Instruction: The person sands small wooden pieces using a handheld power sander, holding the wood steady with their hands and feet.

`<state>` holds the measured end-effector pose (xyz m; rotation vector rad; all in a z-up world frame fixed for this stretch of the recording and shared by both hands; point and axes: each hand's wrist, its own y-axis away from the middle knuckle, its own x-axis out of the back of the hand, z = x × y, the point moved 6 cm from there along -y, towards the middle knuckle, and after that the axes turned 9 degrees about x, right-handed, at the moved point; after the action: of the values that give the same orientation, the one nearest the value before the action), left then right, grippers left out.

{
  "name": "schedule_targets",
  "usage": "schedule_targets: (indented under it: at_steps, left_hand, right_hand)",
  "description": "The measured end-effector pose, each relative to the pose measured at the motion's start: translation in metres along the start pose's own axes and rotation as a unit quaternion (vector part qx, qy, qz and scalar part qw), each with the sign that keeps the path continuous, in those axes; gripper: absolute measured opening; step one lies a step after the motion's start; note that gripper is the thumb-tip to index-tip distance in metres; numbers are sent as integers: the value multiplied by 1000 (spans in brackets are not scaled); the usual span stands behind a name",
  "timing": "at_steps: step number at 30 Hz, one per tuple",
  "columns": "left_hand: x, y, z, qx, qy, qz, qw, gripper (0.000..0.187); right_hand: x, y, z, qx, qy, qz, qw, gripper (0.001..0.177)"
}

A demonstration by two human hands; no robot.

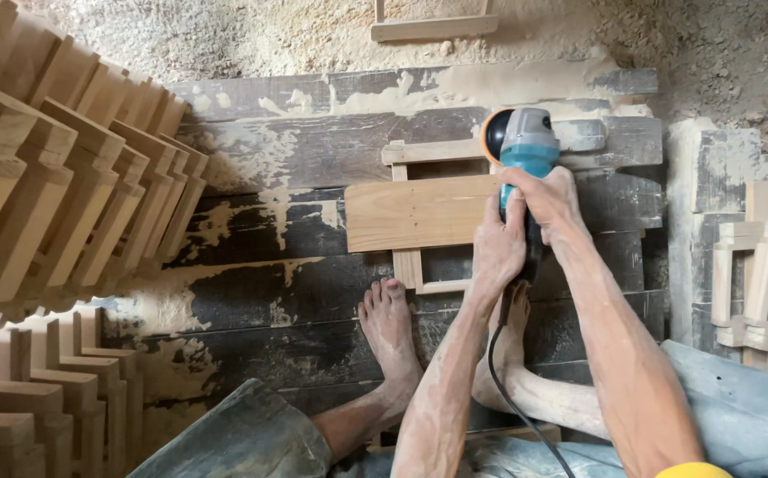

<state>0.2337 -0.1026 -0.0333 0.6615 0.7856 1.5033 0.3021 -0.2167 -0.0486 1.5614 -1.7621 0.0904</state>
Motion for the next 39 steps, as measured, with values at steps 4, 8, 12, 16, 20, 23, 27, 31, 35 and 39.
schedule_targets:
  at_steps: [4,8,12,16,20,23,27,31,35,39]
  left_hand:
    - [-11,-12,-4,1,-26,-27,999,69]
    - [-15,-21,-5,-16,-49,-35,998,69]
    - [14,-10,-6,-18,-37,-34,999,71]
    - [65,2,-27,-37,-57,16,998,60]
    - [137,36,-135,51,-452,163,876,53]
    - [162,-3,-46,-88,47,148,984,63]
    - [126,-9,-43,-65,35,132,989,64]
    - [104,-6,-33,-10,-8,84,996,68]
    - [124,0,-36,-31,43,119,991,57]
    - [139,-12,-54,-36,57,151,986,52]
  right_hand:
    - [8,-14,26,-22,-10,27,999,62]
    - [15,-28,37,-3,22,44,999,66]
    - [-10,3,1,29,13,50,998,61]
    - [-79,25,-25,40,-18,7,999,58]
    - [-147,37,-42,71,-25,-76,994,53]
    - [-163,52,-82,106,58,-92,988,67]
    - [-135,61,-75,89,26,-80,992,57]
    - [-97,40,-51,72,25,-37,996,51]
    - [-139,49,-63,69,-23,-83,994,63]
    - [-145,40,-54,91,-41,-89,991,50]
